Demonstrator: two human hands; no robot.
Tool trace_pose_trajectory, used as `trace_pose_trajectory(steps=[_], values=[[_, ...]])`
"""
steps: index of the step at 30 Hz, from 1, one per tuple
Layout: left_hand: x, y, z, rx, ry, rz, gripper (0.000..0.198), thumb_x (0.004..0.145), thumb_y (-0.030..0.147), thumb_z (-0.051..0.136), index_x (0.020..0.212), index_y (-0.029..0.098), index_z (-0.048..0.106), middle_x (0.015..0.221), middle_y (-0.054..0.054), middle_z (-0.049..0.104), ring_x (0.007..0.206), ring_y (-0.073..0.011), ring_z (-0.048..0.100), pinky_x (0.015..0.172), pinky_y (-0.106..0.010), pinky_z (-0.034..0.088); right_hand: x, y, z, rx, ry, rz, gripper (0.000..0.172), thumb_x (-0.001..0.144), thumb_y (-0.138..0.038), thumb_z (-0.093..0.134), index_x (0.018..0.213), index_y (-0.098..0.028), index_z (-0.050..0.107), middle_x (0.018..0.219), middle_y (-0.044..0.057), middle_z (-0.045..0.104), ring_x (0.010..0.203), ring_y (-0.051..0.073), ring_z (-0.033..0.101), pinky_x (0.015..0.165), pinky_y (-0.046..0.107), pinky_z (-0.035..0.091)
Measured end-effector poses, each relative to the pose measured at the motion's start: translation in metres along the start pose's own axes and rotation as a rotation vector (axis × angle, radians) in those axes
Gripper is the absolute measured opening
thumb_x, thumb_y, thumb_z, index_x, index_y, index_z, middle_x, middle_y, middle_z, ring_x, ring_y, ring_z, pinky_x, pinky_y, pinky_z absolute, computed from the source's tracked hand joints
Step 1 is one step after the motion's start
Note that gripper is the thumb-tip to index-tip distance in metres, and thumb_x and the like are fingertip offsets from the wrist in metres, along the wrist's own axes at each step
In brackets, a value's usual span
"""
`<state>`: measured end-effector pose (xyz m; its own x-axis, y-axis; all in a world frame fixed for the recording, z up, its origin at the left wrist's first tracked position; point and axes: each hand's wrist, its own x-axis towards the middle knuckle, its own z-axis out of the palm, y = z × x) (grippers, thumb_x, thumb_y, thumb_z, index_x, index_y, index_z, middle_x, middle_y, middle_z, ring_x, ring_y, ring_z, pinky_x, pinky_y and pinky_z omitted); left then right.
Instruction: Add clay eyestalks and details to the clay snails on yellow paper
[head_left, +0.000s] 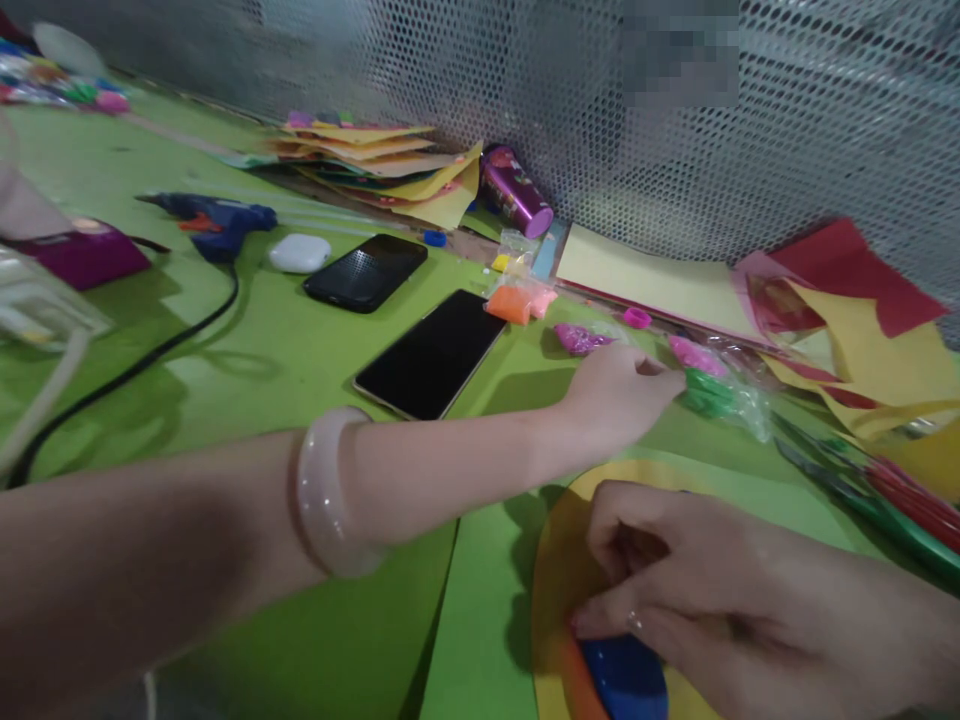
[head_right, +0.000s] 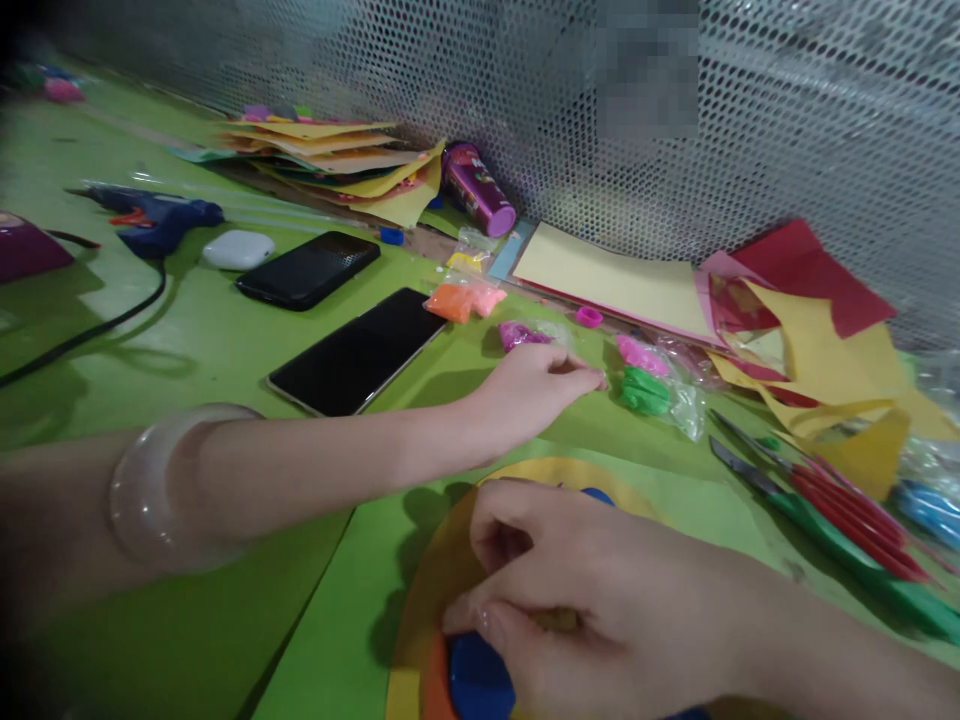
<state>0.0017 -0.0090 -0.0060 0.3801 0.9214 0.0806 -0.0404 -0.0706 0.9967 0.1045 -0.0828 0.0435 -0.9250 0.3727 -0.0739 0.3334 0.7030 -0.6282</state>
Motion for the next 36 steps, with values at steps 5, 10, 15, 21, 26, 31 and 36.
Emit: trace_pose_trajectory(steps=[5, 10, 15, 21, 26, 31, 36], values=[[0.000, 0.001, 0.000, 0.009, -0.013, -0.003, 0.021, 0.079, 0.030, 0.054, 0.063, 0.017, 0.056, 0.056, 0.002, 0.051, 0.053, -0.0107, 0.045, 0.048, -0.025, 0.031, 0.000, 0.007, -0.002, 0.100, -0.007, 0.006, 0.029, 0.090, -0.011, 0.041, 0.101, -0.015, 0.067, 0.081, 0.006, 0.052, 0.073, 0.014, 0.052, 0.062, 0.023, 0.043], [0.003, 0.001, 0.001, 0.019, -0.015, -0.004, 0.021, 0.079, 0.029, 0.054, 0.063, 0.016, 0.057, 0.060, 0.001, 0.055, 0.057, -0.0110, 0.048, 0.054, -0.025, 0.035, 0.005, 0.006, -0.008, 0.188, 0.065, 0.182, 0.014, 0.091, -0.025, 0.054, 0.092, -0.021, 0.068, 0.081, 0.001, 0.060, 0.069, 0.011, 0.056, 0.060, 0.021, 0.044], [0.004, 0.001, 0.000, 0.035, -0.016, -0.021, 0.021, 0.080, 0.030, 0.055, 0.064, 0.016, 0.056, 0.065, 0.000, 0.057, 0.062, -0.0122, 0.050, 0.058, -0.026, 0.037, 0.019, 0.004, -0.004, 0.052, 0.015, 0.657, 0.034, 0.069, -0.039, 0.078, 0.060, -0.019, 0.052, 0.054, -0.007, 0.052, 0.046, 0.008, 0.039, 0.036, 0.020, 0.026], [0.001, 0.006, -0.001, 0.067, -0.031, -0.042, 0.019, 0.080, 0.028, 0.055, 0.068, 0.015, 0.061, 0.071, -0.003, 0.060, 0.066, -0.0142, 0.051, 0.060, -0.028, 0.037, 0.021, 0.013, 0.007, -0.024, -0.026, 0.655, 0.046, 0.061, -0.050, 0.080, 0.056, -0.019, 0.046, 0.052, -0.008, 0.040, 0.045, 0.008, 0.028, 0.034, 0.021, 0.018], [0.002, 0.007, -0.001, 0.070, -0.025, -0.048, 0.018, 0.080, 0.025, 0.055, 0.066, 0.015, 0.060, 0.063, -0.001, 0.055, 0.062, -0.0129, 0.048, 0.058, -0.027, 0.036, 0.019, 0.009, -0.003, 0.065, -0.067, 0.670, 0.042, 0.067, -0.052, 0.074, 0.063, -0.020, 0.048, 0.056, -0.008, 0.039, 0.048, 0.008, 0.029, 0.035, 0.021, 0.019], [0.002, 0.007, -0.003, 0.080, -0.044, -0.041, 0.019, 0.079, 0.029, 0.056, 0.067, 0.015, 0.060, 0.064, 0.001, 0.056, 0.061, -0.0121, 0.049, 0.057, -0.026, 0.036, 0.026, -0.002, -0.006, 0.086, -0.086, 0.756, 0.041, 0.060, -0.049, 0.078, 0.065, -0.019, 0.051, 0.060, -0.007, 0.043, 0.052, 0.008, 0.033, 0.039, 0.022, 0.019], [0.003, 0.009, -0.004, 0.104, -0.040, -0.042, 0.019, 0.078, 0.027, 0.057, 0.062, 0.017, 0.056, 0.063, 0.001, 0.055, 0.062, -0.0124, 0.049, 0.058, -0.026, 0.036, 0.028, 0.004, 0.002, -0.035, -0.084, 0.749, 0.048, 0.051, -0.058, 0.079, 0.062, -0.020, 0.051, 0.052, -0.008, 0.040, 0.044, 0.008, 0.029, 0.033, 0.024, 0.015]])
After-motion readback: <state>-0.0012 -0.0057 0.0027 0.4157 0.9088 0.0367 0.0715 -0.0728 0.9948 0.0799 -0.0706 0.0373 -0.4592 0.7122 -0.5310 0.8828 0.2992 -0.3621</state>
